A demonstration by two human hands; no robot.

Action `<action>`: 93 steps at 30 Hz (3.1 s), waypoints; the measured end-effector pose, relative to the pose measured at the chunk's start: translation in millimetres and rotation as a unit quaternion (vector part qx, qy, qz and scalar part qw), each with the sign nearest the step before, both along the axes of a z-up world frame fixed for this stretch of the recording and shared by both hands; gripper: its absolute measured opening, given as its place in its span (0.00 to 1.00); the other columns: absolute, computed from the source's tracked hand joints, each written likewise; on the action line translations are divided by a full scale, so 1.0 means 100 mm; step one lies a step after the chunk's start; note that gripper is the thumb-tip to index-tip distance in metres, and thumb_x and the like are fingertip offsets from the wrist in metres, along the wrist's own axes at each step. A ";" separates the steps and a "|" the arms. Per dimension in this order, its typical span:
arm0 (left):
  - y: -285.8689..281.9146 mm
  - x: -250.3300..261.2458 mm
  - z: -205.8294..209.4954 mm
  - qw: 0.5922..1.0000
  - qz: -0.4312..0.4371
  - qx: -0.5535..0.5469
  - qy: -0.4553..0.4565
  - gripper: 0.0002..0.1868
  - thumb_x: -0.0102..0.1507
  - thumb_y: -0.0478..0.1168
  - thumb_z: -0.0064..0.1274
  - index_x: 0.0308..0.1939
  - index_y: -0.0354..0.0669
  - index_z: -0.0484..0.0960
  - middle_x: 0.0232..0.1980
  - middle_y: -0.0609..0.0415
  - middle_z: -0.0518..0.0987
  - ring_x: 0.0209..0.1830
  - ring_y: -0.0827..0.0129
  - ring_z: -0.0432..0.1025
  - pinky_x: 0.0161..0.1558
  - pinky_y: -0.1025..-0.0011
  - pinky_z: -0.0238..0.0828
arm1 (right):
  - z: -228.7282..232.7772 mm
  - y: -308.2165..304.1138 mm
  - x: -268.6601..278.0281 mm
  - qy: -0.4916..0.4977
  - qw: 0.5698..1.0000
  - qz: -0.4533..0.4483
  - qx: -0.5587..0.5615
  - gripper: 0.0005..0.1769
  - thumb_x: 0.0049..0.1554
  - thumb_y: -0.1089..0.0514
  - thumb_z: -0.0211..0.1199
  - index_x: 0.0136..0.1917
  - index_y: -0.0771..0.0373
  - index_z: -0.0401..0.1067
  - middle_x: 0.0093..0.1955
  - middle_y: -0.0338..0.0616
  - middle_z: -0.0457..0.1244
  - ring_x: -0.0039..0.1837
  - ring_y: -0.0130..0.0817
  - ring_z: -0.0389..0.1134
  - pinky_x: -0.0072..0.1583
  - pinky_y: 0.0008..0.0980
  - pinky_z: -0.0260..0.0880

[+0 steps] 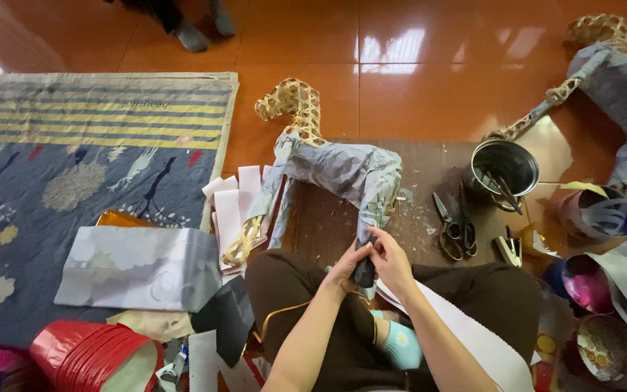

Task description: Cutting paper strips and wrapping them around a paper-mache giraffe model

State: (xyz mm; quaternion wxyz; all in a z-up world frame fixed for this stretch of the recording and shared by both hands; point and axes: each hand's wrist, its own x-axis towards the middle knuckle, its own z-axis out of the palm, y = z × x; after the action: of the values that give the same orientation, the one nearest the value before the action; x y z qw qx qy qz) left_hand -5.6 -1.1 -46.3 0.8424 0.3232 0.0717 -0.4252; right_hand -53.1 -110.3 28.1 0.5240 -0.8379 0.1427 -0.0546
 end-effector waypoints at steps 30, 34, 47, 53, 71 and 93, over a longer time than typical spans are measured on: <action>0.04 -0.04 0.34 1.000 0.021 0.000 -0.007 0.20 0.61 0.36 0.62 0.49 0.50 0.67 0.28 0.44 0.75 0.21 0.57 0.76 0.21 0.61 0.76 | 0.20 -0.25 -0.26 0.011 0.999 -0.030 0.012 0.30 0.57 0.59 0.57 0.73 0.47 0.62 0.49 0.53 0.67 0.51 0.46 0.69 0.56 0.45 0.70; 0.09 -0.03 0.55 0.999 0.015 0.029 0.013 0.21 0.59 0.35 0.60 0.48 0.47 0.64 0.28 0.42 0.73 0.19 0.60 0.72 0.20 0.65 0.73 | -0.28 -0.61 -0.55 0.195 0.964 0.065 -0.170 0.31 0.56 0.44 0.57 0.72 0.42 0.57 0.61 0.49 0.63 0.63 0.51 0.64 0.59 0.55 0.66; 0.25 0.01 0.80 0.998 0.004 0.064 -0.021 0.23 0.60 0.34 0.56 0.55 0.46 0.62 0.27 0.45 0.71 0.19 0.63 0.68 0.23 0.68 0.69 | -0.61 -0.65 -0.95 0.278 0.839 0.147 -0.444 0.31 0.54 0.36 0.51 0.68 0.44 0.57 0.52 0.40 0.68 0.60 0.37 0.65 0.73 0.47 0.46; 0.22 0.00 0.71 0.998 -0.006 0.063 0.013 0.20 0.61 0.37 0.58 0.47 0.46 0.60 0.30 0.44 0.71 0.19 0.62 0.69 0.19 0.66 0.67 | -0.39 -0.66 -0.85 0.189 0.952 0.058 -0.236 0.25 0.49 0.57 0.56 0.61 0.43 0.66 0.44 0.39 0.72 0.51 0.50 0.69 0.56 0.38 0.64; 0.21 -0.03 0.67 0.997 -0.025 0.066 0.011 0.18 0.63 0.41 0.55 0.48 0.47 0.61 0.30 0.45 0.72 0.19 0.63 0.68 0.22 0.66 0.70 | -0.24 -0.65 -0.81 0.255 0.962 -0.037 -0.094 0.22 0.57 0.52 0.47 0.64 0.50 0.68 0.55 0.51 0.70 0.56 0.48 0.70 0.54 0.36 0.66; 0.20 -0.03 0.57 0.997 -0.016 0.066 0.023 0.20 0.61 0.43 0.58 0.47 0.49 0.61 0.30 0.46 0.72 0.18 0.65 0.68 0.21 0.67 0.69 | -0.71 -0.75 -0.83 0.211 0.959 0.004 -0.189 0.21 0.54 0.55 0.51 0.62 0.51 0.69 0.53 0.51 0.70 0.57 0.51 0.70 0.56 0.38 0.66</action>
State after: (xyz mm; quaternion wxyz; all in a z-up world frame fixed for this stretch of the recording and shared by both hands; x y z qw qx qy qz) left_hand -8.1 19.0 10.5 0.8104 0.3694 0.1134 -0.4404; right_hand -136.2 -185.5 -42.8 0.3141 -0.9148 0.2335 0.0995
